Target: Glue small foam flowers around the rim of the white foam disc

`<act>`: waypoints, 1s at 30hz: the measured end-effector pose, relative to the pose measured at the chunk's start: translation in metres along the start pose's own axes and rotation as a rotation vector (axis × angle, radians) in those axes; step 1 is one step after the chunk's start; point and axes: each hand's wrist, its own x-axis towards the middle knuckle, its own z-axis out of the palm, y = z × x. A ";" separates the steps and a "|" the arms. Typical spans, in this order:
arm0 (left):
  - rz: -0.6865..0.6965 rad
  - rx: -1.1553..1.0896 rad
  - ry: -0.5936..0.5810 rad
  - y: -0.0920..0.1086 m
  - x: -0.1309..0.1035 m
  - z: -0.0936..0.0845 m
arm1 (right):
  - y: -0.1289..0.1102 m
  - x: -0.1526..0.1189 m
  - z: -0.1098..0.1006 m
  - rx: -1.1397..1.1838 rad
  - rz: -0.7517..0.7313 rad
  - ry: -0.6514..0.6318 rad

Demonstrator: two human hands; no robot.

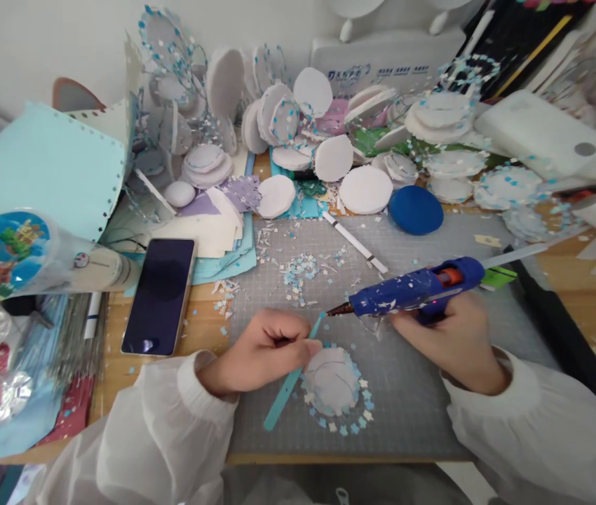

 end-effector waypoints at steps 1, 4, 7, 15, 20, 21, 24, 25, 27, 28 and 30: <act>0.001 0.001 0.001 0.000 0.000 0.000 | 0.000 0.000 0.000 0.001 0.011 -0.005; 0.010 0.000 0.002 0.000 -0.001 0.000 | -0.002 0.001 0.000 -0.007 0.014 -0.007; 0.010 0.005 0.000 0.000 -0.001 0.000 | -0.003 0.003 -0.001 -0.013 -0.027 -0.001; 0.007 0.002 -0.014 -0.002 -0.001 0.000 | 0.003 0.000 -0.001 -0.055 -0.026 -0.013; 0.010 -0.011 -0.019 -0.003 0.000 0.000 | 0.006 -0.002 -0.001 -0.079 -0.073 -0.012; 0.009 -0.011 -0.017 -0.003 0.000 0.000 | 0.006 -0.002 0.000 -0.086 -0.095 -0.006; 0.000 -0.005 -0.015 -0.001 0.000 0.000 | 0.009 -0.002 0.001 -0.145 -0.188 0.055; -0.002 -0.005 -0.015 0.000 0.000 0.000 | 0.011 -0.002 0.001 -0.168 -0.213 0.081; -0.002 -0.013 -0.014 0.001 0.000 0.000 | 0.014 -0.001 -0.001 -0.209 -0.225 0.139; -0.001 -0.020 -0.009 0.001 -0.001 -0.001 | 0.017 -0.001 -0.002 -0.230 -0.210 0.174; -0.006 -0.032 0.010 0.000 -0.001 -0.001 | 0.023 0.001 -0.008 -0.275 -0.125 0.258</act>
